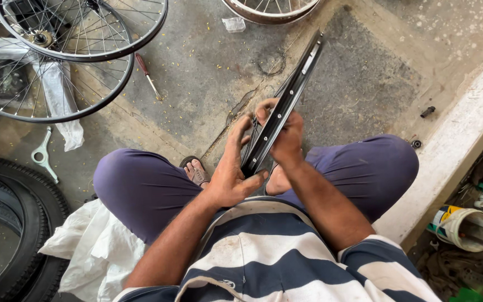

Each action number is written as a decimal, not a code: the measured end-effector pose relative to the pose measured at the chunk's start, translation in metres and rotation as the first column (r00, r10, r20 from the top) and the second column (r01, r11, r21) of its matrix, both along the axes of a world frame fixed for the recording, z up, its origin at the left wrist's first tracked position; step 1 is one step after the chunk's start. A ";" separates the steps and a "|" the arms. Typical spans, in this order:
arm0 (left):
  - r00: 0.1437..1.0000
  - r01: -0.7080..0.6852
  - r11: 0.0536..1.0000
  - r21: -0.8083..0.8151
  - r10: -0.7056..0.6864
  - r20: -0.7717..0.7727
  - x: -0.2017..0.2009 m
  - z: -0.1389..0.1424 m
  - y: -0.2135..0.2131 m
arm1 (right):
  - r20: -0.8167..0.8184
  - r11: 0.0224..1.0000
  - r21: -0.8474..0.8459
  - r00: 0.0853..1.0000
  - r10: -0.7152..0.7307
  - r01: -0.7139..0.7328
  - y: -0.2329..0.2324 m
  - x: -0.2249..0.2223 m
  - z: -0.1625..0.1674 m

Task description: The person sits on the floor of a bicycle repair shop holding a bicycle wheel rim across their lap. They work around the rim by hand, turning small spoke nipples and manipulating the rim and spokes section by section, repositioning the wheel as they go.

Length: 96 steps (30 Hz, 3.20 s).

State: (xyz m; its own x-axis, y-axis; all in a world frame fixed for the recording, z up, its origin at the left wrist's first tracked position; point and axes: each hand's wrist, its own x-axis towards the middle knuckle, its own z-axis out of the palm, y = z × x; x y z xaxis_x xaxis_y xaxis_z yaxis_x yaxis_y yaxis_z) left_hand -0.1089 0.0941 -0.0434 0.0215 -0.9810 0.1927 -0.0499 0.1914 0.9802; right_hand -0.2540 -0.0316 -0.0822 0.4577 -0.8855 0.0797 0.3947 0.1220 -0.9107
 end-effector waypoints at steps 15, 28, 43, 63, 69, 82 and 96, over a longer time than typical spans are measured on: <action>1.000 -0.022 1.000 0.019 0.022 -0.010 0.004 -0.002 0.004 | 0.129 0.974 0.087 0.972 0.198 -0.210 -0.002 -0.029 0.026; 0.999 -0.033 0.999 -0.012 0.033 0.020 0.004 0.002 0.005 | 0.108 0.858 0.384 0.939 0.327 -0.343 -0.016 -0.029 0.036; 0.998 -0.046 0.999 0.005 0.045 0.038 0.002 0.010 0.003 | 0.053 0.986 0.063 0.987 0.152 -0.155 -0.017 -0.028 0.021; 0.996 -0.078 0.997 0.020 0.077 0.048 0.001 0.008 0.008 | -0.310 0.601 -0.784 0.739 -0.598 0.156 0.007 0.001 0.023; 0.995 -0.085 0.996 0.003 0.085 0.052 0.000 0.007 0.008 | -0.254 0.853 -0.518 0.941 -0.221 0.061 0.000 -0.011 0.044; 0.989 -0.073 0.995 -0.065 0.081 0.122 -0.001 0.006 0.005 | -0.157 0.942 0.069 0.929 0.336 -0.329 -0.022 -0.025 0.046; 0.987 -0.029 0.997 -0.074 0.040 0.155 -0.002 0.008 0.007 | -0.511 0.854 -0.520 0.796 -0.325 0.015 0.004 0.002 0.038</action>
State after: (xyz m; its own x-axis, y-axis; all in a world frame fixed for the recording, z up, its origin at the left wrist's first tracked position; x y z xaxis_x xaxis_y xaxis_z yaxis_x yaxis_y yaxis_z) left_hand -0.1112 0.1013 -0.0352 0.0195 -0.9638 0.2658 -0.2089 0.2561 0.9438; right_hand -0.2517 -0.0280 -0.0446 0.3993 -0.8726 0.2813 -0.2349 -0.3940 -0.8886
